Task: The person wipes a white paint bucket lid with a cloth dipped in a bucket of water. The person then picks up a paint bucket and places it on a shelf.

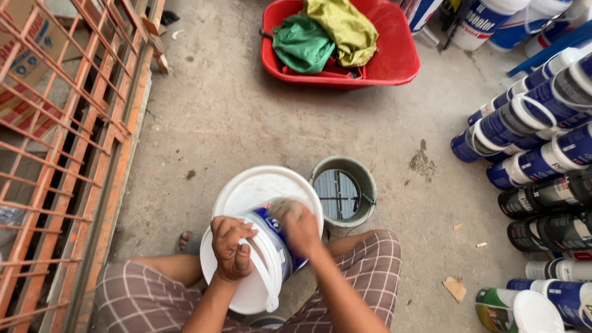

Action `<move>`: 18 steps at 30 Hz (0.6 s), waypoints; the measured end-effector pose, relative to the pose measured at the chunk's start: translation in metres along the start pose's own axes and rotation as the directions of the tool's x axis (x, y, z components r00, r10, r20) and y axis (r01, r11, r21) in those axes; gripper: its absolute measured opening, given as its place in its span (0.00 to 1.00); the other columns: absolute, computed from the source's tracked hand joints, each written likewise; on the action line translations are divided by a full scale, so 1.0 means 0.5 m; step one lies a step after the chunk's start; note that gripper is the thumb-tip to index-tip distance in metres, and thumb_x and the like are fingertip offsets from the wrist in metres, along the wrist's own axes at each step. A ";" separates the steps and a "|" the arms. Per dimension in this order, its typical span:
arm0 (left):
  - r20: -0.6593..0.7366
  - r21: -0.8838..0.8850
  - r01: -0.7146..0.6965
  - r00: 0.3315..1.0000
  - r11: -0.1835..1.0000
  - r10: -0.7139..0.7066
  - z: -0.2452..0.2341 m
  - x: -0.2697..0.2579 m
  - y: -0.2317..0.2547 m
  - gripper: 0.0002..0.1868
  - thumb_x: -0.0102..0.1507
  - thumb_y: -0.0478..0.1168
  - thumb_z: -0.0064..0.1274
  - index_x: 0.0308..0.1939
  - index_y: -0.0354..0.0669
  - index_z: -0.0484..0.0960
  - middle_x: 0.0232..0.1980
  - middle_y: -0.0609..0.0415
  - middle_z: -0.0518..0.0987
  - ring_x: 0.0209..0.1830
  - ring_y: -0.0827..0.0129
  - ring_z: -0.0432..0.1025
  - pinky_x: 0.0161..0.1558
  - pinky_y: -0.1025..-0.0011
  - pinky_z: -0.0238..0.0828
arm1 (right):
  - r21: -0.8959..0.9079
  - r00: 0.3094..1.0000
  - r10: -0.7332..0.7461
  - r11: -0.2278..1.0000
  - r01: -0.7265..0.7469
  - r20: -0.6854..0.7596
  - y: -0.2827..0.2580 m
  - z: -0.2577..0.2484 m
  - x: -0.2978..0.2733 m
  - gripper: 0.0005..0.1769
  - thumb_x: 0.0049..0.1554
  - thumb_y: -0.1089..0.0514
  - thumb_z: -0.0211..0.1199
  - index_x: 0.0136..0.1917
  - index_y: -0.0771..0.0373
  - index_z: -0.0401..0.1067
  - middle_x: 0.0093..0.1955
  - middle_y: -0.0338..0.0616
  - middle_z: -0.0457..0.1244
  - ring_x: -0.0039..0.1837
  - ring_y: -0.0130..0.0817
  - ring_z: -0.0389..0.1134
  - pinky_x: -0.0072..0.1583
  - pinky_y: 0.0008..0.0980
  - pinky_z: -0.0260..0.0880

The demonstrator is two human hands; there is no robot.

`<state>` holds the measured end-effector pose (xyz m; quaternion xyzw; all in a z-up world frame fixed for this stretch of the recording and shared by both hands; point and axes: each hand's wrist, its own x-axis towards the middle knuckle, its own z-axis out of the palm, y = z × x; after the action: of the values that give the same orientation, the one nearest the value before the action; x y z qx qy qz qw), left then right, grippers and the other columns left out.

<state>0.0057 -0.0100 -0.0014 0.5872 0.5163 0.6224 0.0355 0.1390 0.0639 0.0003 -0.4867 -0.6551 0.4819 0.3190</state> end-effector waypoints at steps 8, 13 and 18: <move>-0.009 -0.005 -0.043 0.999 0.999 0.043 -0.005 -0.008 0.014 0.31 0.60 0.59 0.25 0.22 0.41 0.75 0.26 0.52 0.71 0.34 0.60 0.63 0.40 0.65 0.61 | -0.143 0.960 0.261 0.951 -0.274 -0.102 -0.002 -0.030 0.014 0.14 0.47 0.53 0.48 0.42 0.54 0.73 0.40 0.38 0.67 0.42 0.30 0.65 0.44 0.30 0.64; 0.025 0.008 -0.063 0.998 0.998 0.063 0.005 -0.001 0.022 0.30 0.60 0.59 0.25 0.20 0.42 0.73 0.24 0.54 0.70 0.32 0.60 0.63 0.41 0.65 0.57 | 0.170 0.978 -0.208 0.963 0.209 -0.020 -0.043 0.008 -0.051 0.06 0.50 0.57 0.54 0.34 0.57 0.69 0.39 0.40 0.64 0.47 0.34 0.66 0.54 0.32 0.64; -0.021 -0.051 -0.099 0.995 0.994 0.098 -0.006 -0.009 0.018 0.30 0.61 0.58 0.26 0.23 0.41 0.75 0.27 0.53 0.71 0.34 0.62 0.64 0.40 0.63 0.62 | -0.173 0.932 0.318 0.922 -0.347 -0.173 0.057 -0.048 0.030 0.15 0.51 0.50 0.49 0.45 0.53 0.74 0.38 0.38 0.67 0.39 0.29 0.65 0.41 0.29 0.64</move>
<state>0.0098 -0.0191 0.0025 0.6049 0.4708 0.6421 0.0151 0.1649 0.0876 -0.0194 -0.6536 -0.5836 0.4248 0.2275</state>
